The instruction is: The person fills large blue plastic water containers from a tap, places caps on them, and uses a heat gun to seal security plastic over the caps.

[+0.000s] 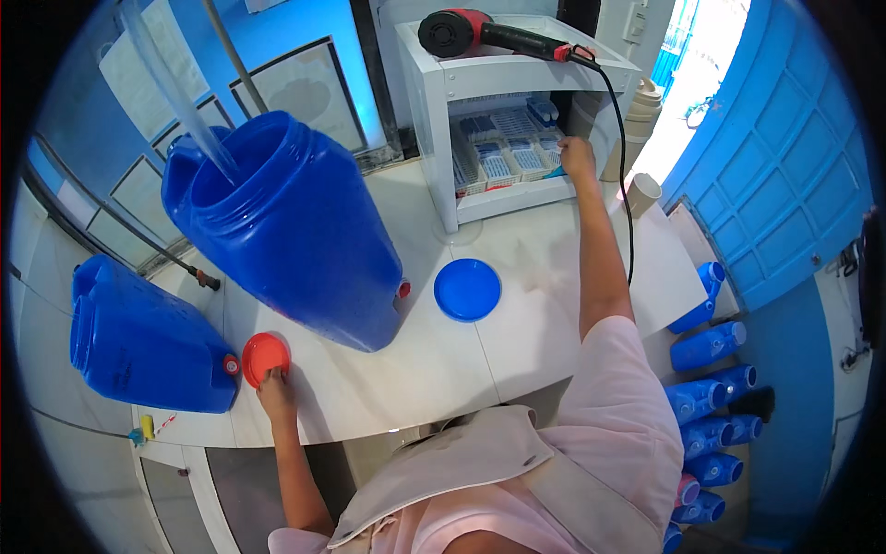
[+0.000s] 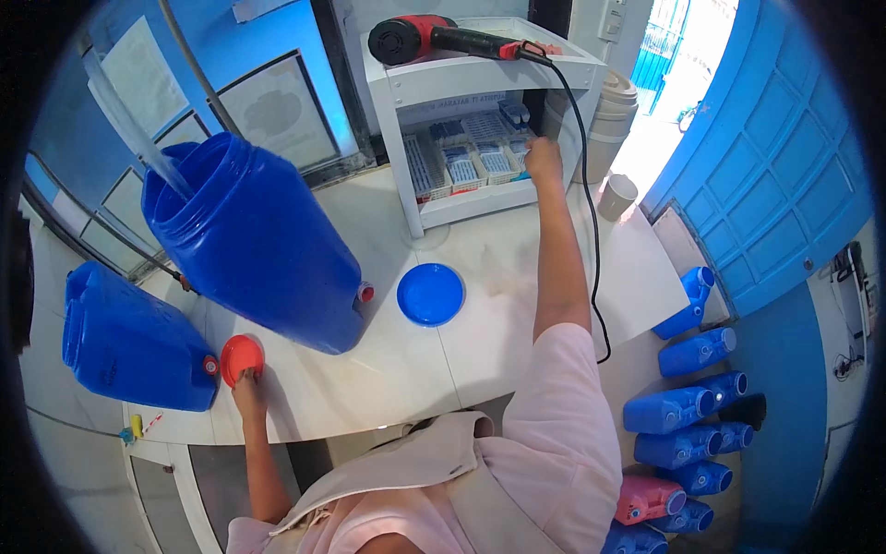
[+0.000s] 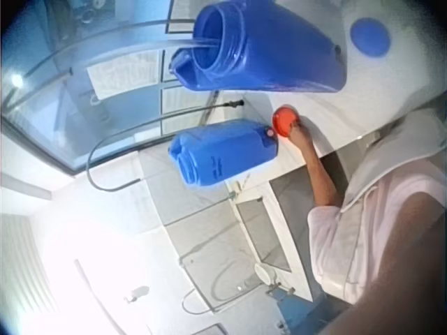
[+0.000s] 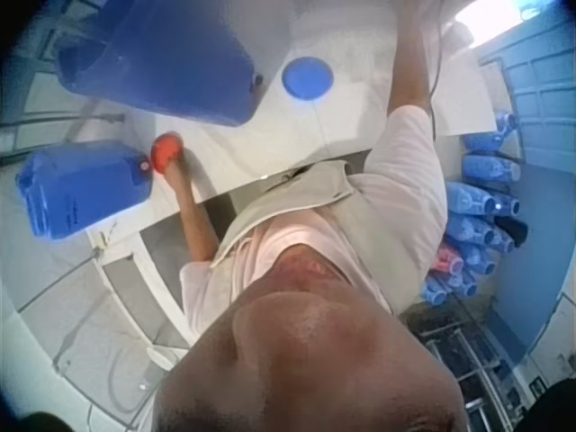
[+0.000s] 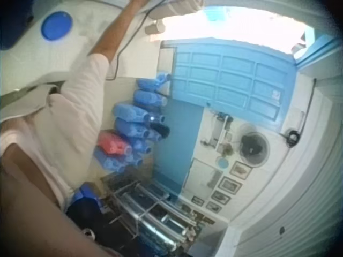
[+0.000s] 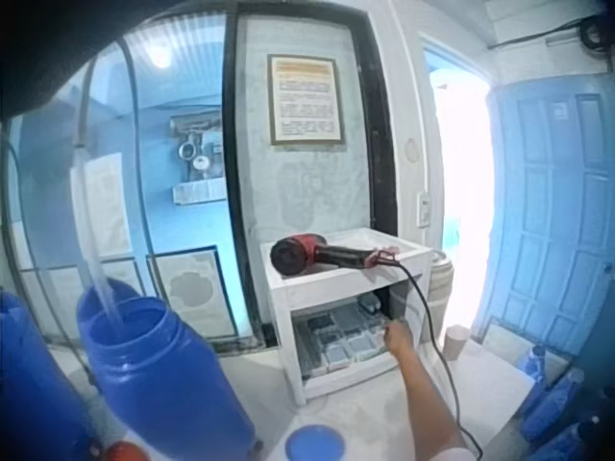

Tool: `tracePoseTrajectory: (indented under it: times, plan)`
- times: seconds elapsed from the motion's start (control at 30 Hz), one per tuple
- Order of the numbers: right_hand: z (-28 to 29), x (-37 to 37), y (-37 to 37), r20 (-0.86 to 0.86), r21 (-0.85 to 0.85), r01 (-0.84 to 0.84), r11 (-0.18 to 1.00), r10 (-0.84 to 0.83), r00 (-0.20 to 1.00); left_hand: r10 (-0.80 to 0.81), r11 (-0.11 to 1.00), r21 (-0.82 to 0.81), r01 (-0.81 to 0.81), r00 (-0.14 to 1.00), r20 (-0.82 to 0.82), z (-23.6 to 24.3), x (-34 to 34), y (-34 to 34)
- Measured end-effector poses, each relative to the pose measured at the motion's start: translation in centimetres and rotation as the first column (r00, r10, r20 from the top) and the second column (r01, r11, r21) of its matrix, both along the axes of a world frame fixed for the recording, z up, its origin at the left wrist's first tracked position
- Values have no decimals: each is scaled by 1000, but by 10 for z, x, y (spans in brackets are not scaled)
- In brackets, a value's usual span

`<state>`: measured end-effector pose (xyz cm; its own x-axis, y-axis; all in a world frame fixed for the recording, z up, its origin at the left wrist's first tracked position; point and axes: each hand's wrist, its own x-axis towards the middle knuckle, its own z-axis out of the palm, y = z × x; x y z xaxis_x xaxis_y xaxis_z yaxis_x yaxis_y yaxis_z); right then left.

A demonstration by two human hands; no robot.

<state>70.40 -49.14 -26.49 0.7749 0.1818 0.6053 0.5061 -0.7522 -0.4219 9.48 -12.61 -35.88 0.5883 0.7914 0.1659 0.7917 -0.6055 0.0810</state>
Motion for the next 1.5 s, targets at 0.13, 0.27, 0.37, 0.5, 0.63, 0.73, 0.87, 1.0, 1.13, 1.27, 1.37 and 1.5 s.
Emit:
tracePoseTrajectory:
  times: [0.13, 0.27, 0.37, 0.5, 0.63, 0.73, 0.87, 1.0, 1.13, 1.27, 1.37, 1.5]
  plan:
    - [-1, 33, 20, -281, -408, -33, 912, -91, 955, -6, 999, 45, 6, 1000, 12, 7, -1, -9]
    - [-34, 73, 23, -291, -497, -11, 868, -154, 944, -86, 991, 111, 73, 989, 117, 17, 14, -20]
    - [-49, 85, 23, -159, -549, -32, 835, -67, 985, -88, 990, 121, 70, 984, 152, 26, 13, -21]
    - [-33, 81, 21, -278, -569, -107, 816, -68, 958, 30, 995, -94, -18, 992, 122, 18, 2, -18]
    - [-4, 72, -2, -103, -316, 39, 948, -75, 992, -54, 996, -61, 67, 979, 194, -5, 17, -12]
    - [41, 0, 21, 9, -32, 19, 999, -19, 1000, -23, 982, -177, 65, 974, 226, 7, 21, -13]
    - [57, -108, 36, -138, 881, -299, 368, 803, 580, -152, 988, 32, 152, 899, 411, 24, 21, -24]
    - [67, -239, 33, -82, 991, -92, 94, 989, 125, -99, 904, -198, 379, 635, 766, 91, 63, -73]
    - [72, -336, 58, -111, 993, -1, 116, 953, -281, 132, 571, -447, 688, 461, 878, 141, 75, -127]
    - [68, -407, 91, -48, 997, 48, 64, 958, -282, 401, 318, -506, 802, 370, 838, 168, 70, -159]
    - [64, -439, 110, -7, 1000, 7, 9, 963, -270, 564, 233, -423, 875, 232, 792, 175, 58, -152]
    - [68, -458, 134, 26, 1000, 25, -19, 953, -301, 528, 384, -392, 836, 149, 836, 183, 38, -131]
